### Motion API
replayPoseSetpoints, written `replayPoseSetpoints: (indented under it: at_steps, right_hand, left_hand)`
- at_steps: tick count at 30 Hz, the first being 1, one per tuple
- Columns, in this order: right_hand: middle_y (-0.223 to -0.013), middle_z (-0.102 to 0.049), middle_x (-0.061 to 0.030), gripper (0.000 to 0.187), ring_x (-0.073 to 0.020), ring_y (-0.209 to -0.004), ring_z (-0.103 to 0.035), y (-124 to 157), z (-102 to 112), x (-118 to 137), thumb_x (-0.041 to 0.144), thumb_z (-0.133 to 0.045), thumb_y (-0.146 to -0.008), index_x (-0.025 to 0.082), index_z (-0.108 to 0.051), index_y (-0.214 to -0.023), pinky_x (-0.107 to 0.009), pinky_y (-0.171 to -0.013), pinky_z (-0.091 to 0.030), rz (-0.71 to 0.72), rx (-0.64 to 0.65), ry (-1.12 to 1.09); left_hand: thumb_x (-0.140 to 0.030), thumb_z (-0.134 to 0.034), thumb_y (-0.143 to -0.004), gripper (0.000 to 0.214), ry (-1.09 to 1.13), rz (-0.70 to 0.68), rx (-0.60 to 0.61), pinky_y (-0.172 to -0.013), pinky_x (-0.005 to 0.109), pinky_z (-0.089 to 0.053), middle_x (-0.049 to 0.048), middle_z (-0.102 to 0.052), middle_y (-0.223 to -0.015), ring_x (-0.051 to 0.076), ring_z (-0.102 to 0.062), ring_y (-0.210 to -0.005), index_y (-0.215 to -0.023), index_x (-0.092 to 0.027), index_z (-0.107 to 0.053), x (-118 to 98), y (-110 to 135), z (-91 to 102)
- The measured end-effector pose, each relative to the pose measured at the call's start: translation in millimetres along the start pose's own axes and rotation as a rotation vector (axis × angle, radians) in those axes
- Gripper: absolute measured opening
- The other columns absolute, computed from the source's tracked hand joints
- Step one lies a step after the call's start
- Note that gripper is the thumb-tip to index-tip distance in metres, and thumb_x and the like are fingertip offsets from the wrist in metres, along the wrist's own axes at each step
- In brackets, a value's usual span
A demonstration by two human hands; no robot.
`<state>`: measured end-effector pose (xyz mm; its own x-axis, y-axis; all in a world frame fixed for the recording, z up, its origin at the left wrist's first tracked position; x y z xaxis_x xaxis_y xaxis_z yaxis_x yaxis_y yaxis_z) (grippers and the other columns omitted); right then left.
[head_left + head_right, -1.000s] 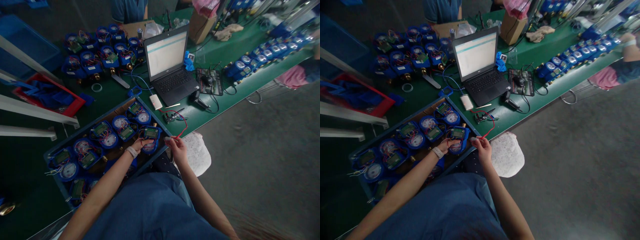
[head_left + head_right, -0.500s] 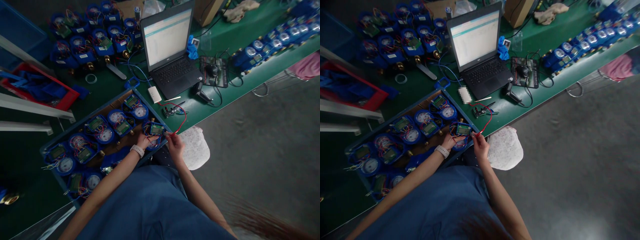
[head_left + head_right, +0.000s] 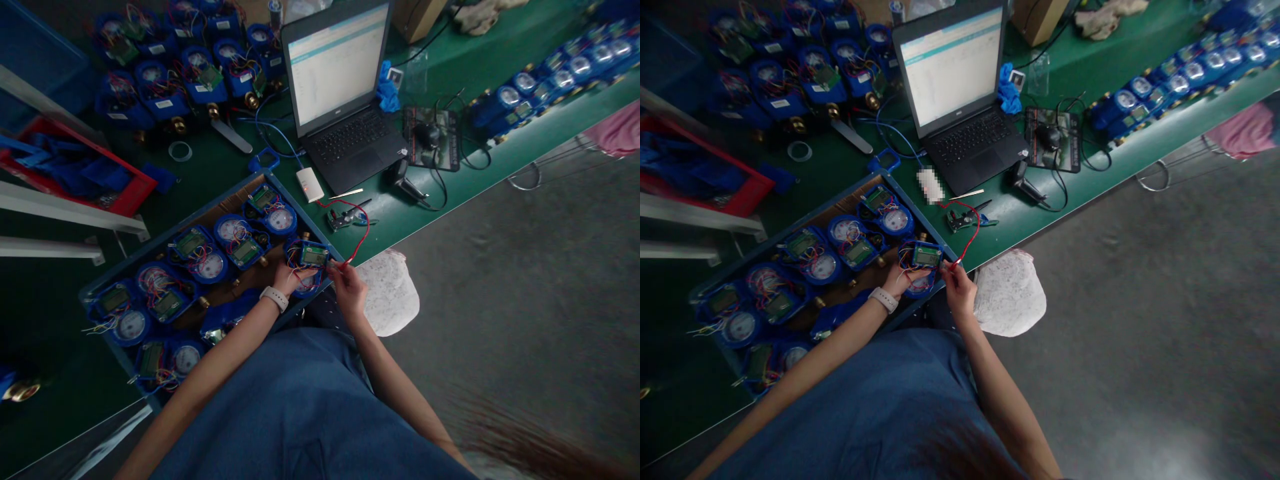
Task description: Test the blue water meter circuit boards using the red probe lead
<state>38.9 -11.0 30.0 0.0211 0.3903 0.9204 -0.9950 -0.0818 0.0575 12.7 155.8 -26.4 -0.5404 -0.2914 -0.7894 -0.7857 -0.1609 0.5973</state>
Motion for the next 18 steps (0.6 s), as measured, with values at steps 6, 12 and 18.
replayPoseSetpoints:
  at_steps: [6,12,18]
  right_hand:
    - [-0.091,-0.07,-0.0043,0.031,-0.0161,-0.074,-0.067,0,0,4,0.044,-0.057,-0.092,0.016,-0.064,-0.105,-0.035,-0.071,-0.055,0.001,0.006,0.013]
    - [-0.089,-0.07,-0.004,0.031,-0.0161,-0.074,-0.066,-3,1,9,0.044,-0.058,-0.091,0.017,-0.064,-0.103,-0.034,-0.07,-0.055,0.006,0.017,0.036]
    - [-0.084,-0.069,-0.0031,0.033,-0.0159,-0.071,-0.065,-9,0,10,0.046,-0.057,-0.09,0.017,-0.063,-0.103,-0.036,-0.07,-0.054,0.005,0.045,0.041]
  left_hand:
    - [-0.032,-0.06,-0.09,0.023,0.004,-0.002,0.001,-0.083,0.041,-0.053,0.0066,-0.066,-0.104,0.019,-0.064,-0.093,-0.102,-0.013,-0.062,1,0,-1.2]
    - [-0.031,-0.06,-0.09,0.023,0.014,-0.013,-0.005,-0.082,0.04,-0.054,0.0067,-0.065,-0.105,0.019,-0.064,-0.092,-0.103,-0.013,-0.062,3,-1,0.2]
    - [-0.031,-0.06,-0.09,0.022,0.021,-0.014,-0.001,-0.082,0.04,-0.054,0.0064,-0.066,-0.103,0.019,-0.065,-0.092,-0.102,-0.013,-0.062,4,-1,0.5]
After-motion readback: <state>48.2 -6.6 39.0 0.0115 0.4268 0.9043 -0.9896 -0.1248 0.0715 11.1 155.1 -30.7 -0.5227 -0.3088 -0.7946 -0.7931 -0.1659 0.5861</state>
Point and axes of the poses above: each hand's wrist, its own y-axis away from the middle knuckle, its own z-axis out of the back of the hand, x = y × z, the point moved 10 cm from there along -y, towards the middle knuckle
